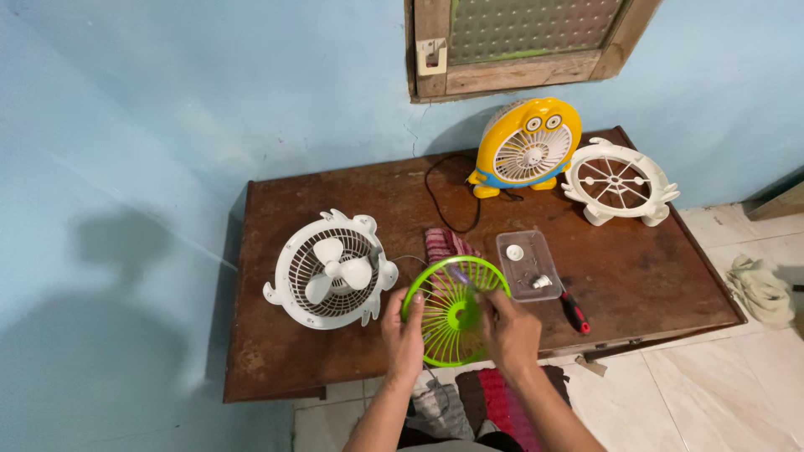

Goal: The person wipes a white fan cage with a cloth, then uses a toothbrush to scrub a green fan cage. The person handles both fan cages and cleaning tools on a wooden table.

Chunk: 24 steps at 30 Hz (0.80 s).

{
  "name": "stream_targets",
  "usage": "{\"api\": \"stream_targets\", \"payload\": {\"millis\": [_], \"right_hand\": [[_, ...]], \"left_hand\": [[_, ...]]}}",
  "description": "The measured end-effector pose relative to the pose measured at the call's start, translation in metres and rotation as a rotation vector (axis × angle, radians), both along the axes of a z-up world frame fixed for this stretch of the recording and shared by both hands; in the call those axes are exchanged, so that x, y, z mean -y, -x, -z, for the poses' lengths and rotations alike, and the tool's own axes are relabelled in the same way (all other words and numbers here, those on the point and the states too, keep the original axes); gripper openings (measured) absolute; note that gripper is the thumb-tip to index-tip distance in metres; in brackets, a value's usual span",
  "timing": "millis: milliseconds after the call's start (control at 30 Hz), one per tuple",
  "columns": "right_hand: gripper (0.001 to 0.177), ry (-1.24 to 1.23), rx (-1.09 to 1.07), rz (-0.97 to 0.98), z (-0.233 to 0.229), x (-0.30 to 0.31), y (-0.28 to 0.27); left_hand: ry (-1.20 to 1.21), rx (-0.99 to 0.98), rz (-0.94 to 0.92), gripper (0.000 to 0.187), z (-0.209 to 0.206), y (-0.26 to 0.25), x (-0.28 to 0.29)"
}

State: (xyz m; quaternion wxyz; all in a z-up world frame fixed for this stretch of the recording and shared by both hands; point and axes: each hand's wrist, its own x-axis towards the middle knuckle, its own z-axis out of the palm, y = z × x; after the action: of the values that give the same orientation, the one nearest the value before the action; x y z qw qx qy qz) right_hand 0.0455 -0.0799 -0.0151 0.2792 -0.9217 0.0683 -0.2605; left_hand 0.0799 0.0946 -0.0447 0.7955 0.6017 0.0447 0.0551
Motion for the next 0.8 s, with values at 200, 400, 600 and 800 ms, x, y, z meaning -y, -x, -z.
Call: {"api": "stream_targets", "payload": {"millis": [200,400,600,800], "right_hand": [[0.010,0.014,-0.071,-0.085,0.014,-0.040,0.025],[0.011,-0.030,-0.005,0.135,0.003,-0.017,-0.001],[0.010,-0.064,0.098,0.060,0.002,-0.048,0.009],[0.013,-0.038,0.097,0.099,-0.008,-0.043,0.012]], "left_hand": [[0.090,0.045,-0.092,0.030,0.001,-0.026,-0.036],[-0.106,0.161,0.027,0.028,0.002,-0.017,-0.038],[-0.085,0.174,0.014,0.026,0.000,-0.018,-0.038],[-0.334,0.298,0.038,0.028,-0.003,-0.013,-0.041]]}}
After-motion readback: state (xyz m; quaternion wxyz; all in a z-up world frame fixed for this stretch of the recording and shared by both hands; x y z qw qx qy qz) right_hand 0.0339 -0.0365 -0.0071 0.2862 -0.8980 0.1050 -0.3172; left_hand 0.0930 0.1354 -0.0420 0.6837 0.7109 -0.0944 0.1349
